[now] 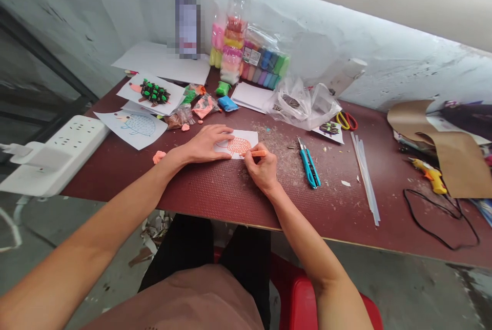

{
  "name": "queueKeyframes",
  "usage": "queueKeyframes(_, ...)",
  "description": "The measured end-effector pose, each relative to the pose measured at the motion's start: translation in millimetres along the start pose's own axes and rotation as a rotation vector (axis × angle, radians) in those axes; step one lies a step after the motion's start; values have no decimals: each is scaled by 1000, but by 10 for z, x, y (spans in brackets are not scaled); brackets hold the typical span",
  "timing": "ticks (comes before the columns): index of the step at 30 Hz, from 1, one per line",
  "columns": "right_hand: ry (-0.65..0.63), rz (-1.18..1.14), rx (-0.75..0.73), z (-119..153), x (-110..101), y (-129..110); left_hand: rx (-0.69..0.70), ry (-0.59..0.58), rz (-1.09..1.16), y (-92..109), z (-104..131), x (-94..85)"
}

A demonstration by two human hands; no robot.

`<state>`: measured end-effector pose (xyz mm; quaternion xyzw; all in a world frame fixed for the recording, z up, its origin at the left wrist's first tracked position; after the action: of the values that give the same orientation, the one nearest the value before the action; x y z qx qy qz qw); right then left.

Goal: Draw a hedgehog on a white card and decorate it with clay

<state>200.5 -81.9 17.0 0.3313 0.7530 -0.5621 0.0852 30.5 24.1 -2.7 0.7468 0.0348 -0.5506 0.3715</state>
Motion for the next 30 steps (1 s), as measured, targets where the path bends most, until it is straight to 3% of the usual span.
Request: queueKeyframes(30, -13, 5, 1, -2, 19, 65, 10, 19, -5, 6, 1, 0)
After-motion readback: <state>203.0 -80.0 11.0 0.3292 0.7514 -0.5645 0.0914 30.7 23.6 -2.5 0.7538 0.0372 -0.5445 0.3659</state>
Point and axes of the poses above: each hand's wrist, its own z-axis away from the middle knuckle, its own x-axis out of the palm, y = z × x, the point moved 5 cm from there along -z, towards the middle knuckle, and after that the axes turned 1 degree about z, right-handed, at the moved point
